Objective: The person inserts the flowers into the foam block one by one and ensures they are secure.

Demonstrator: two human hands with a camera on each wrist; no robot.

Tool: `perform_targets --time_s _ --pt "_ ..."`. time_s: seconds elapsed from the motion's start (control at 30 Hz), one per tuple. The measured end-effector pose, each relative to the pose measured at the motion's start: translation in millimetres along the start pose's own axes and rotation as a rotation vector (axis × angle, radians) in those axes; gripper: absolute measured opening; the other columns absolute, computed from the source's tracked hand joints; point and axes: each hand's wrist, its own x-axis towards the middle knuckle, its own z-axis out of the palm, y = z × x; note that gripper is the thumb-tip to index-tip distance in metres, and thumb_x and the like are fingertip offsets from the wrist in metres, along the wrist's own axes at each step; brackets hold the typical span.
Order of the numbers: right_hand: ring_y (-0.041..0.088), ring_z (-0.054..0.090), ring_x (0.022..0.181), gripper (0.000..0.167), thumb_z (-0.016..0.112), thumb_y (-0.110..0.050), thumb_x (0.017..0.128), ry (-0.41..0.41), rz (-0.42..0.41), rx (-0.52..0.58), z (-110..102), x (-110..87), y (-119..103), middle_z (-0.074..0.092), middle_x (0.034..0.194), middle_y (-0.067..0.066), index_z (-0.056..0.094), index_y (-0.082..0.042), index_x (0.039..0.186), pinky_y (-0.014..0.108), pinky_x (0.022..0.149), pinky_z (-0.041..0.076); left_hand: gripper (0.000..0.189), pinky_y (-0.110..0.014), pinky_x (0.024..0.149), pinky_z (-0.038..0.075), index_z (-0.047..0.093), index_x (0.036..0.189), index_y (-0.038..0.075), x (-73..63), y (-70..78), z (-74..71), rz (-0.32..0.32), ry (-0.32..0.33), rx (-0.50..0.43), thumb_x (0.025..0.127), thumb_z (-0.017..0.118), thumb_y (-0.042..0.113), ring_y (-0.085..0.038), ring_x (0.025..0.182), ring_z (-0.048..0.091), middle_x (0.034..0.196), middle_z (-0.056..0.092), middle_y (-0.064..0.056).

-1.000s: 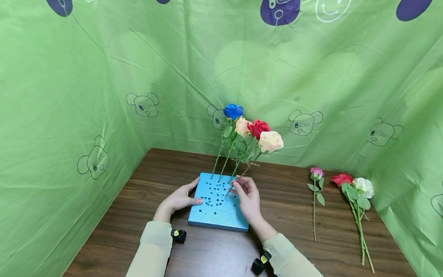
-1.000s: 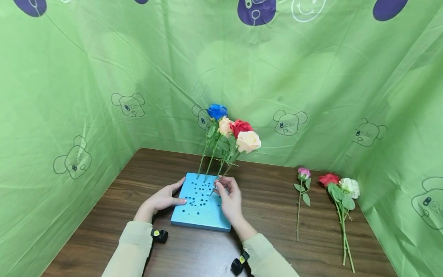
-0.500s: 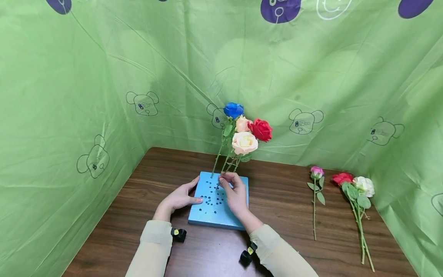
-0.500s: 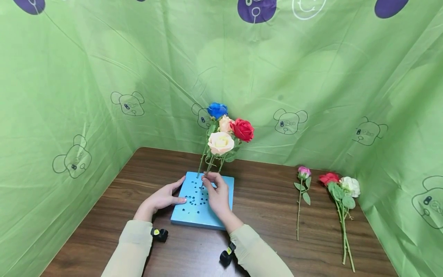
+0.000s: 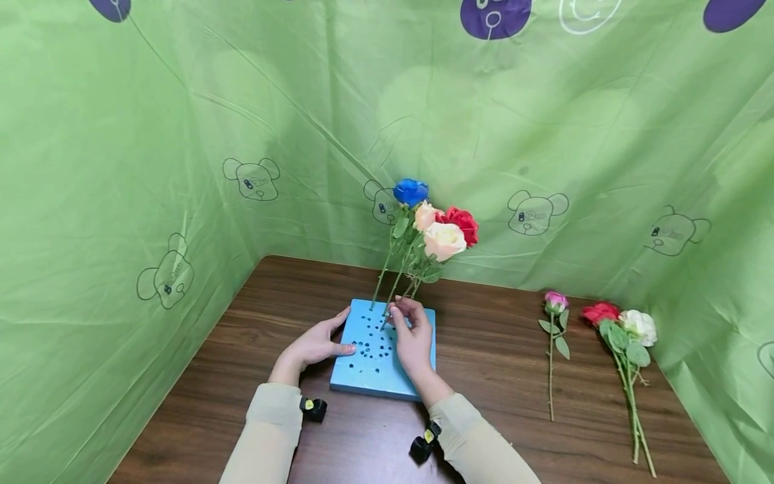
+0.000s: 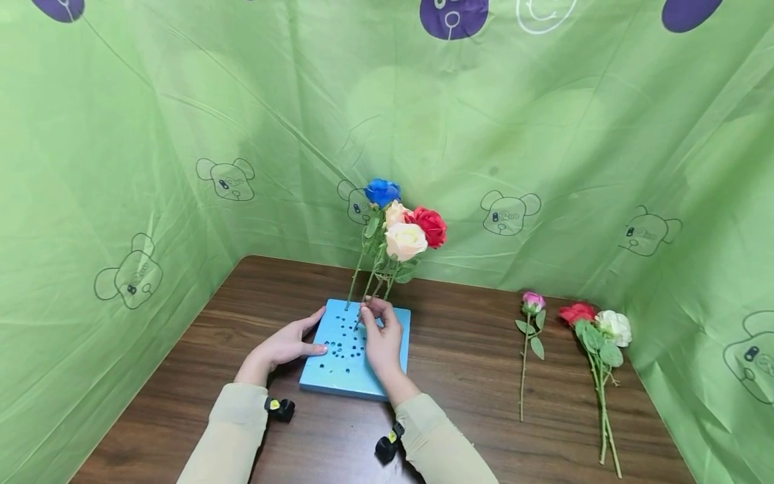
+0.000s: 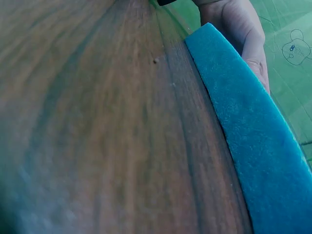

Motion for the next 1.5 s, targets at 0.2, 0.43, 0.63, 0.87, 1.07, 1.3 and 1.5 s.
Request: perform_targets --time_s 0.2,0.43,0.63,0.87,1.07,1.3,1.5 --pt "0.024 0.071 0.098 0.016 0.065 0.007 0.103 0.014 -0.011 -0.049 -0.8 1.7 -0.5 0.071 0.121 0.031 0.065 0.012 0.118 0.068 0.081 0.058 0.105 -0.06 0.127 0.021 0.023 0.172 0.014 0.4 1.4 -0.7 0.003 0.002 0.002 0.092 0.087 0.038 -0.035 0.161 0.019 0.176 0.024 -0.011" --pt "0.029 0.07 0.094 0.015 0.069 0.003 0.102 -0.001 0.017 -0.069 1.2 2.7 0.5 0.073 0.116 0.027 0.069 0.009 0.117 0.047 0.079 0.064 0.105 -0.06 0.127 0.021 0.022 0.172 0.017 -0.1 0.1 -1.8 -0.008 0.0 0.023 0.092 0.086 0.039 -0.036 0.161 0.019 0.176 0.023 -0.011" --pt "0.025 0.071 0.095 0.016 0.075 -0.008 0.102 -0.031 0.043 -0.108 0.2 3.6 2.9 0.077 0.107 0.012 0.073 0.0 0.116 0.024 0.079 0.061 0.105 -0.061 0.127 0.021 0.023 0.172 0.017 -0.1 -1.3 -3.4 -0.008 0.004 0.027 0.092 0.087 0.04 -0.036 0.161 0.02 0.176 0.024 -0.011" --pt "0.025 0.071 0.096 0.011 0.075 -0.008 0.102 -0.041 0.081 -0.2 0.6 3.4 2.8 0.078 0.106 0.008 0.076 -0.005 0.112 0.035 0.081 0.061 0.106 -0.062 0.126 0.021 0.023 0.172 0.017 0.3 -1.4 -2.5 -0.009 0.006 0.03 0.091 0.087 0.039 -0.037 0.161 0.02 0.176 0.024 -0.012" --pt "0.034 0.072 0.097 0.012 0.073 -0.005 0.103 -0.066 0.122 -0.23 1.6 1.8 -1.2 0.077 0.11 0.014 0.073 0.001 0.113 0.043 0.081 0.063 0.105 -0.061 0.127 0.02 0.023 0.172 0.016 0.3 -1.6 -0.4 -0.01 0.01 0.002 0.092 0.087 0.037 -0.036 0.161 0.02 0.176 0.024 -0.012" --pt "0.03 0.072 0.09 0.009 0.073 -0.013 0.104 -0.093 0.165 -0.22 -2.0 3.4 5.9 0.075 0.1 0.009 0.072 -0.006 0.11 0.037 0.078 0.065 0.105 -0.06 0.127 0.021 0.023 0.172 0.016 0.4 -1.5 1.2 -0.01 0.009 0.007 0.092 0.087 0.037 -0.036 0.161 0.02 0.176 0.024 -0.012" --pt "0.017 0.069 0.083 0.007 0.074 -0.014 0.104 -0.118 0.174 -0.316 -3.6 6.0 6.5 0.074 0.094 0.002 0.072 -0.01 0.108 0.028 0.073 0.061 0.105 -0.06 0.127 0.021 0.024 0.172 0.015 0.5 0.7 0.8 -0.013 0.011 0.006 0.092 0.087 0.037 -0.036 0.161 0.02 0.175 0.025 -0.013"
